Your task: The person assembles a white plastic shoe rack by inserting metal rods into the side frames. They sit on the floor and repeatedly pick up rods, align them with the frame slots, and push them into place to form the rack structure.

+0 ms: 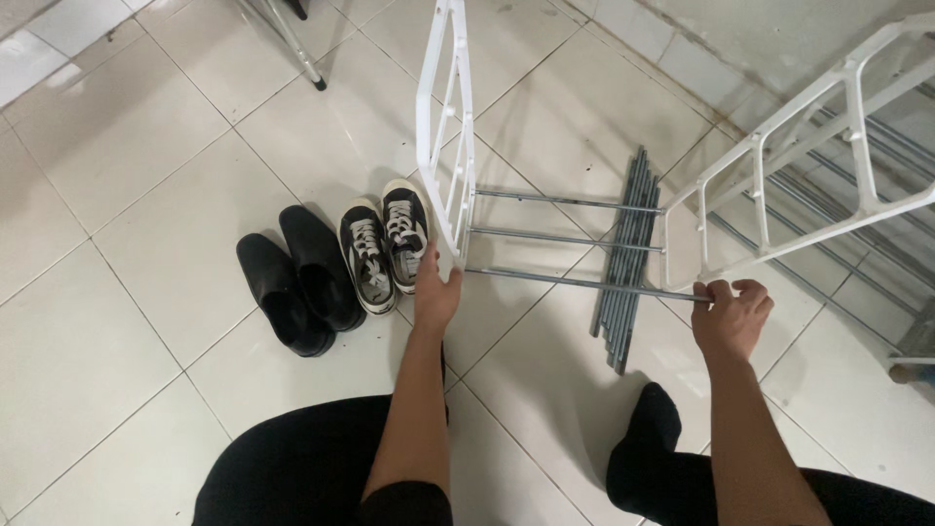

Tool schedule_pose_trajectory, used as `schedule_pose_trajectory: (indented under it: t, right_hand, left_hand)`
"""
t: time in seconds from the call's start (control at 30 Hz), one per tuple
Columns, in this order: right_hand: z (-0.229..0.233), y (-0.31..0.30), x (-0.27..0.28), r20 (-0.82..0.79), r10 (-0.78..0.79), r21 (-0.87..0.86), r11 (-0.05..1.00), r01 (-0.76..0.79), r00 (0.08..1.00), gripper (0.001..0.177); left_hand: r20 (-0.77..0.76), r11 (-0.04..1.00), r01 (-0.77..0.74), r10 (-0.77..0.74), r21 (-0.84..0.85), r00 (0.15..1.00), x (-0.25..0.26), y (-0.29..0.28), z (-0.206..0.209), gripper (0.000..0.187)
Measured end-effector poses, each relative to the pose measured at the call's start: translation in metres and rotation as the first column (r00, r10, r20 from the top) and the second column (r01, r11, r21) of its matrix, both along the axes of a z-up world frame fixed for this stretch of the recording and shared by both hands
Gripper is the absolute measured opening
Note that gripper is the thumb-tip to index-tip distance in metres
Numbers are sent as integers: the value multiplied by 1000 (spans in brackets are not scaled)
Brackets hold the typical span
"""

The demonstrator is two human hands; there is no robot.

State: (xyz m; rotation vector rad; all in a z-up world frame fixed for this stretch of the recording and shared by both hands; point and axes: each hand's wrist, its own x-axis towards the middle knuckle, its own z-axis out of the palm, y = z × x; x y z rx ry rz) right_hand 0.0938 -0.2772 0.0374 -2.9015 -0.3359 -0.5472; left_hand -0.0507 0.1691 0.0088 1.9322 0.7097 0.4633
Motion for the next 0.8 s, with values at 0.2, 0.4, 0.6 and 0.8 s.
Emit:
schedule_pose_trajectory:
  t: [0.2,0.4,0.6,0.8]
  right_hand:
    - [-19,5,19,-78,146,60,988,-141,986,14]
    - [-15,-4,30,-74,103,186,979,-87,992,20]
    - [10,-10,12,-72,-27,252,967,45,997,13]
    - [14,-7,-21,251,-25,258,965,-42,968,11]
  left_hand:
    - [-254,992,125,-119,11,960,13,8,7,54]
    - [-184,998,4,8,68,983,19,-14,13,20]
    - [-17,993,-9,11,116,1000,13,-36,40,20]
    - [10,978,103,-107,180,994,15,-40,54,31]
